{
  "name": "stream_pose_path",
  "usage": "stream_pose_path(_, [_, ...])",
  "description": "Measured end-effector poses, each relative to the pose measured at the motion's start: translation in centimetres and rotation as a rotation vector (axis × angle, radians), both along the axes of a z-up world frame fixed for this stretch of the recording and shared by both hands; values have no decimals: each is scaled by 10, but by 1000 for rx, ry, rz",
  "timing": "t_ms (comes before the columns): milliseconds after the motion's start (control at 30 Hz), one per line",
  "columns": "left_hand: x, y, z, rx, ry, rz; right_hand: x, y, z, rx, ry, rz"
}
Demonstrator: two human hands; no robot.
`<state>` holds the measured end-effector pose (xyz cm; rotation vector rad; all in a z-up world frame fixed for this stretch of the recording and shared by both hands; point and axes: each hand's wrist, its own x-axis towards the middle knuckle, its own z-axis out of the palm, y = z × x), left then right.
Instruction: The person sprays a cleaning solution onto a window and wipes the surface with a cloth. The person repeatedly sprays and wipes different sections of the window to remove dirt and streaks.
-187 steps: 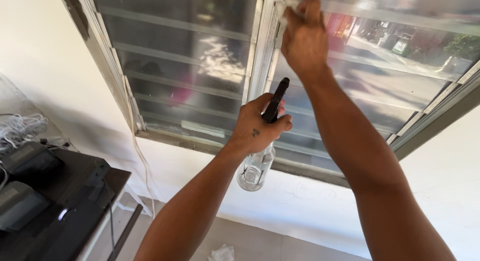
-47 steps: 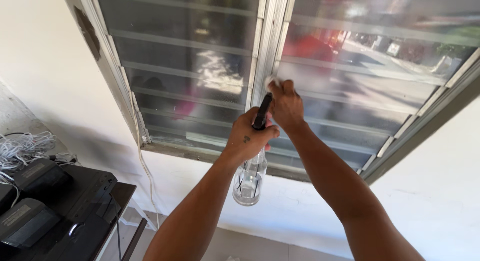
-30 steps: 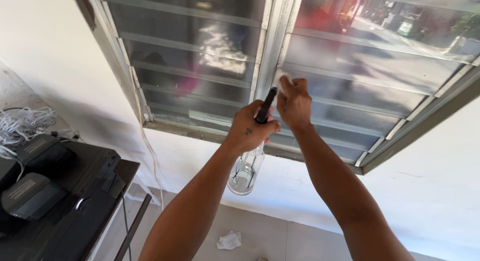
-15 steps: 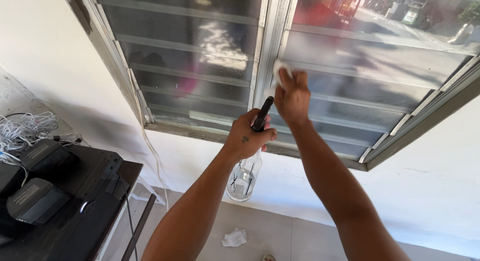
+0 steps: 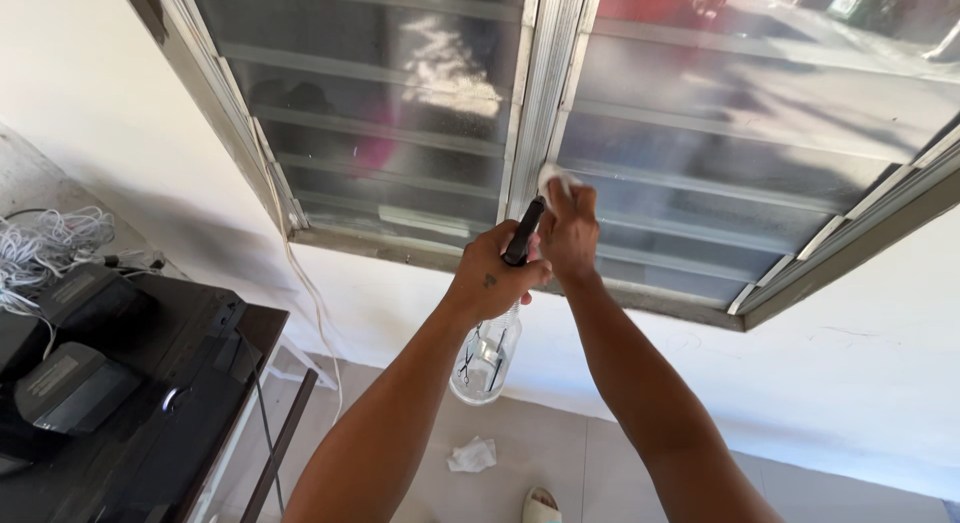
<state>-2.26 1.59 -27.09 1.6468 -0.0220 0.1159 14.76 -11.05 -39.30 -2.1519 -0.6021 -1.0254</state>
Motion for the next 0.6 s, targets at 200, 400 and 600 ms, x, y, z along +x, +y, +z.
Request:
stream_pose_path(200, [2,-2,1,39,33,10,8,9,-24,-64,-10,-7])
stream_pose_path(400, [0,0,-6,59,70,13,7,-1,-4,-31,55,-23])
stream_pose_path(600, [0,-4,-8,16,42,1,24,9,-19,-88,-81,-23])
